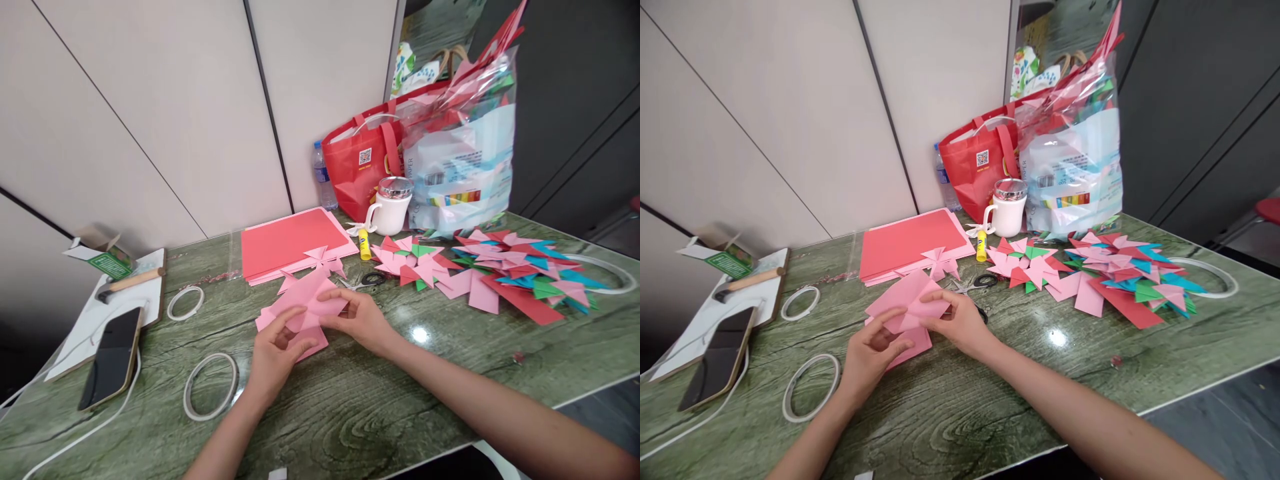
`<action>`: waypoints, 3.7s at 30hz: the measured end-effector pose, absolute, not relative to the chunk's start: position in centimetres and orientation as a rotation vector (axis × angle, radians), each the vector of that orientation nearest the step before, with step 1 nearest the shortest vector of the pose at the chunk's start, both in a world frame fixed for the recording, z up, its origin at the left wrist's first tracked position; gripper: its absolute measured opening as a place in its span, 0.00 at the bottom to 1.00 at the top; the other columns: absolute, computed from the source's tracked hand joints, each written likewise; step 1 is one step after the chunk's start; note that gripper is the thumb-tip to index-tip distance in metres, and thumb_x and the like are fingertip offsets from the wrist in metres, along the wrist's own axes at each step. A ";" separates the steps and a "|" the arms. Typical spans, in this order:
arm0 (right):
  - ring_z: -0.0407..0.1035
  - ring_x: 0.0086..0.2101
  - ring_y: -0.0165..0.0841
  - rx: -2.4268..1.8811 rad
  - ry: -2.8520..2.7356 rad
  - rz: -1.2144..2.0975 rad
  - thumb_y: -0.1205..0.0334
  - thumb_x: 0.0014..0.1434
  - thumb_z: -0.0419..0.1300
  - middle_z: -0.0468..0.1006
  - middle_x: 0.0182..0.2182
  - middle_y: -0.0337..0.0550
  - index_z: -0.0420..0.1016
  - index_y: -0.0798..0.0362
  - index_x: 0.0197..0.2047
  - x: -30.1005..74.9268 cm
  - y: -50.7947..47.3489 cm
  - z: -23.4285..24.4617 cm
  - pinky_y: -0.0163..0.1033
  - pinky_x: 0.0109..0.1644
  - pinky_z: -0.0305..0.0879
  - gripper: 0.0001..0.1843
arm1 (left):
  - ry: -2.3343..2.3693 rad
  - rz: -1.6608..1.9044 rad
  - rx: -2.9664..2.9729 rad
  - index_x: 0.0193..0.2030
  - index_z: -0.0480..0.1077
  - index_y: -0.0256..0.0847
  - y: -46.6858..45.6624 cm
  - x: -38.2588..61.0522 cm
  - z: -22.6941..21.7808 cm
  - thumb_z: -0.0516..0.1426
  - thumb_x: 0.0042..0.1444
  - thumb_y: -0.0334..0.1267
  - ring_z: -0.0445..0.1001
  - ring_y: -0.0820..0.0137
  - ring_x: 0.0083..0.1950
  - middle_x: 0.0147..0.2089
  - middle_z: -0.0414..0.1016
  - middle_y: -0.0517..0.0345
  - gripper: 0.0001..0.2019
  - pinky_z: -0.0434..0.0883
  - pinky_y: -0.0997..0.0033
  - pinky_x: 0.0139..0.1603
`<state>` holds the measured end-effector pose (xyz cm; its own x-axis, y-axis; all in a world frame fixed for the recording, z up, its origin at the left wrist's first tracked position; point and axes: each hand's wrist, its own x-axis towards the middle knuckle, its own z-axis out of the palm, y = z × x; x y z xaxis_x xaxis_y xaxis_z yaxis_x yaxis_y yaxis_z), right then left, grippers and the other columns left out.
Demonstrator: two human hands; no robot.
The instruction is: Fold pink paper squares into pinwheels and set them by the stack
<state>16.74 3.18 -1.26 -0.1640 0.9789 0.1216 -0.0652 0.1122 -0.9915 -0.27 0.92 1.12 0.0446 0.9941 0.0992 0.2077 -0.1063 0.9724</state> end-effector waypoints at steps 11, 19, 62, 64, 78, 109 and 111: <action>0.67 0.30 0.30 -1.021 -1.440 1.150 0.64 0.45 0.65 0.74 0.32 0.39 0.73 0.53 0.34 16.6 2.8 -1.0 0.32 0.31 0.62 0.10 | 1.334 1.218 1.402 0.53 0.68 0.41 1.1 -0.5 0.9 0.64 0.42 0.38 0.46 0.80 0.20 0.20 0.48 0.70 0.28 0.48 0.81 0.18; 0.71 0.30 0.32 -0.953 -1.463 1.092 0.64 0.48 0.63 0.78 0.27 0.40 0.77 0.52 0.28 16.2 2.5 -1.0 0.36 0.36 0.67 0.02 | 1.408 1.220 1.431 0.53 0.68 0.41 1.0 -0.6 0.4 0.62 0.45 0.41 0.45 0.79 0.20 0.20 0.44 0.70 0.26 0.48 0.80 0.20; 0.70 0.29 0.32 -1.013 -1.589 0.979 0.65 0.51 0.59 0.80 0.29 0.40 0.79 0.50 0.35 15.9 2.2 -1.2 0.35 0.32 0.66 0.08 | 1.238 1.193 1.271 0.57 0.64 0.43 0.7 -0.4 -0.3 0.61 0.47 0.40 0.53 0.79 0.19 0.17 0.60 0.71 0.28 0.73 0.65 0.40; 0.69 0.27 0.31 -1.047 -1.590 0.980 0.63 0.50 0.61 0.79 0.30 0.39 0.79 0.50 0.35 15.7 2.0 -1.2 0.33 0.29 0.64 0.08 | 1.258 1.198 1.275 0.57 0.64 0.42 0.7 -0.3 -0.3 0.61 0.47 0.41 0.51 0.79 0.20 0.18 0.59 0.71 0.28 0.73 0.67 0.37; 0.69 0.31 0.31 -1.070 -1.414 1.044 0.69 0.45 0.58 0.75 0.29 0.38 0.71 0.53 0.29 14.6 1.5 -1.3 0.31 0.31 0.64 0.05 | 1.406 1.207 1.366 0.55 0.67 0.40 0.0 0.5 -0.3 0.61 0.45 0.42 0.47 0.78 0.20 0.17 0.50 0.71 0.28 0.59 0.80 0.21; 0.71 0.28 0.28 -0.838 -1.222 1.258 0.71 0.47 0.54 0.72 0.32 0.39 0.78 0.51 0.32 15.4 2.4 -2.1 0.36 0.36 0.72 0.13 | 1.411 1.314 1.305 0.42 0.76 0.36 1.3 -0.7 -0.5 0.64 0.40 0.37 0.49 0.83 0.16 0.13 0.56 0.71 0.19 0.58 0.83 0.16; 0.70 0.30 0.29 -0.883 -1.269 1.188 0.70 0.49 0.55 0.72 0.31 0.40 0.78 0.51 0.32 15.5 2.4 -2.0 0.36 0.38 0.71 0.11 | 1.436 1.308 1.323 0.42 0.76 0.36 1.3 -0.6 -0.3 0.64 0.39 0.35 0.50 0.83 0.15 0.13 0.58 0.70 0.19 0.55 0.84 0.14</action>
